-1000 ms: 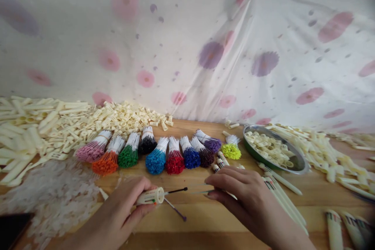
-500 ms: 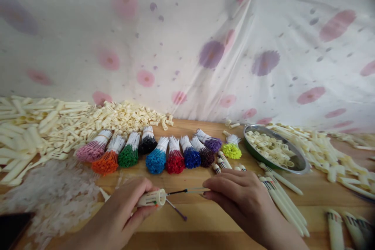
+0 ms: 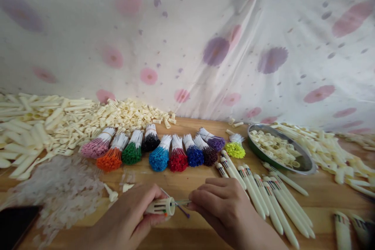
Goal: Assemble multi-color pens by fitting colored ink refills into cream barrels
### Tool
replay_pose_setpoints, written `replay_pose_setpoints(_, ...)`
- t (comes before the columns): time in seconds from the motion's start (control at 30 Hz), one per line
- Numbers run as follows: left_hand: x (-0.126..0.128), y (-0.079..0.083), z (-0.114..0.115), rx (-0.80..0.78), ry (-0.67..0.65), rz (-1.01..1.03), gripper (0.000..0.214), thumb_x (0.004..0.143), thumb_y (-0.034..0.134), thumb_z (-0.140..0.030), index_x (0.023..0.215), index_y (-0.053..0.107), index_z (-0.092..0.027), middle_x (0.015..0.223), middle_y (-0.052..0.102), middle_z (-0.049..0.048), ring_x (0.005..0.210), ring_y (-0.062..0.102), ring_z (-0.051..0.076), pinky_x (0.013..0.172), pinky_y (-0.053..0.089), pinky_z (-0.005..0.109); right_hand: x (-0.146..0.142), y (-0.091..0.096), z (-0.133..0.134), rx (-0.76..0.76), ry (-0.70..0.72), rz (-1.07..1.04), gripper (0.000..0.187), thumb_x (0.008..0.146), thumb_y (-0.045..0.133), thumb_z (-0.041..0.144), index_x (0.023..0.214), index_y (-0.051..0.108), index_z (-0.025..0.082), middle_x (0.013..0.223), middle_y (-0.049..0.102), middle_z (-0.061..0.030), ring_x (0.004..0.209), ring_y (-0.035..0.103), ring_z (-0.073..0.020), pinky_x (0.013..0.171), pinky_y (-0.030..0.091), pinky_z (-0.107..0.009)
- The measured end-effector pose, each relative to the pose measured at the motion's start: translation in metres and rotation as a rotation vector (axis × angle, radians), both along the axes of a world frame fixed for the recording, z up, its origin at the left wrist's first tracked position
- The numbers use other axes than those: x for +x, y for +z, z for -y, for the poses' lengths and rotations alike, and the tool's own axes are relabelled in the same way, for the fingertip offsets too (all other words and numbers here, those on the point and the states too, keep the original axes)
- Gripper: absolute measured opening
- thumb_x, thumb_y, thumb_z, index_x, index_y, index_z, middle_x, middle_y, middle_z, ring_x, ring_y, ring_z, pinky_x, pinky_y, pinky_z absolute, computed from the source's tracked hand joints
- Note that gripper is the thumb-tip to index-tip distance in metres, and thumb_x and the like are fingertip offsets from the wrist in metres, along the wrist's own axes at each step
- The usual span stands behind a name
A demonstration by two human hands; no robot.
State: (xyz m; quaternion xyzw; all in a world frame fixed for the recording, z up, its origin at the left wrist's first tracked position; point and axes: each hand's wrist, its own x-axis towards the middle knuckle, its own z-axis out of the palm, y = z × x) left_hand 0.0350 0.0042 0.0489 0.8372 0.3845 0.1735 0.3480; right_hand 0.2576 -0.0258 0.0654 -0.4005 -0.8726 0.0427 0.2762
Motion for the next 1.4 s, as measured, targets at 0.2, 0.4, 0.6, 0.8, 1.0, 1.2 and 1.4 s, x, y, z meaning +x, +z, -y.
replay_pose_setpoints(0.2, -0.003, -0.006, 0.003, -0.103, 0.012, 0.024, 0.009, 0.084, 0.053, -0.023, 0.09, 0.055, -0.03, 0.09, 0.066, -0.0043, 0.084, 0.064, 0.017, 0.071, 0.049, 0.024, -0.003, -0.002, 0.001, 0.044, 0.049, 0.005, 0.029, 0.094, 0.041, 0.017, 0.068, 0.055, 0.017, 0.056, 0.052, 0.0017, 0.049, 0.04, -0.0106, 0.047, 0.026, -0.027)
replay_pose_setpoints(0.4, -0.005, -0.01, 0.005, -0.154, 0.021, 0.052, 0.007, 0.082, 0.057, -0.026, 0.088, 0.056, -0.029, 0.088, 0.064, -0.0045, 0.079, 0.064, 0.016, 0.068, 0.05, 0.022, -0.007, -0.004, 0.005, 0.059, 0.052, 0.014, 0.025, 0.092, 0.043, 0.013, 0.069, 0.055, 0.016, 0.056, 0.053, 0.0012, 0.049, 0.04, -0.0106, 0.046, 0.026, -0.027)
replay_pose_setpoints(0.6, -0.001, 0.0, 0.003, -0.106, 0.062, -0.015, 0.004, 0.079, 0.058, -0.024, 0.081, 0.056, -0.026, 0.08, 0.063, -0.0043, 0.075, 0.062, 0.017, 0.066, 0.047, 0.024, -0.005, -0.001, 0.008, 0.092, 0.06, 0.002, 0.014, 0.091, 0.047, 0.013, 0.081, 0.058, 0.014, 0.059, 0.054, 0.0007, 0.049, 0.04, -0.0109, 0.046, 0.026, -0.028)
replay_pose_setpoints(0.8, -0.002, -0.008, 0.004, -0.123, 0.081, 0.098, 0.01, 0.08, 0.058, -0.021, 0.086, 0.057, -0.028, 0.085, 0.065, -0.0044, 0.08, 0.063, 0.017, 0.07, 0.048, 0.025, -0.003, 0.002, 0.01, 0.114, 0.067, 0.055, 0.011, 0.09, 0.048, 0.014, 0.091, 0.059, 0.013, 0.061, 0.056, -0.001, 0.05, 0.04, -0.0127, 0.044, 0.024, -0.028)
replay_pose_setpoints(1.0, -0.006, -0.021, -0.002, -0.282, 0.052, 0.253, 0.019, 0.08, 0.062, -0.021, 0.094, 0.061, -0.034, 0.093, 0.067, -0.0063, 0.09, 0.063, 0.017, 0.079, 0.047, 0.026, -0.004, 0.008, 0.013, 0.095, 0.015, 0.048, 0.014, 0.092, 0.046, 0.015, 0.089, 0.06, 0.013, 0.062, 0.058, -0.0012, 0.051, 0.045, -0.0131, 0.045, 0.027, -0.028)
replay_pose_setpoints(1.2, -0.002, -0.018, -0.007, -0.357, 0.033, 0.346, 0.014, 0.08, 0.065, -0.021, 0.089, 0.064, -0.032, 0.087, 0.068, -0.0067, 0.085, 0.062, 0.016, 0.076, 0.046, 0.025, -0.006, 0.007, 0.014, 0.085, -0.022, 0.021, 0.017, 0.092, 0.047, 0.018, 0.083, 0.061, 0.014, 0.059, 0.058, -0.0004, 0.049, 0.043, -0.012, 0.044, 0.026, -0.028)
replay_pose_setpoints(1.4, -0.004, -0.025, -0.007, -0.405, 0.027, 0.356, 0.013, 0.08, 0.066, -0.026, 0.091, 0.064, -0.032, 0.087, 0.066, -0.0052, 0.085, 0.06, 0.017, 0.076, 0.045, 0.026, -0.01, 0.004, 0.011, 0.14, -0.013, -0.019, 0.021, 0.094, 0.044, 0.019, 0.081, 0.06, 0.014, 0.058, 0.058, 0.0003, 0.048, 0.042, -0.0113, 0.043, 0.026, -0.027)
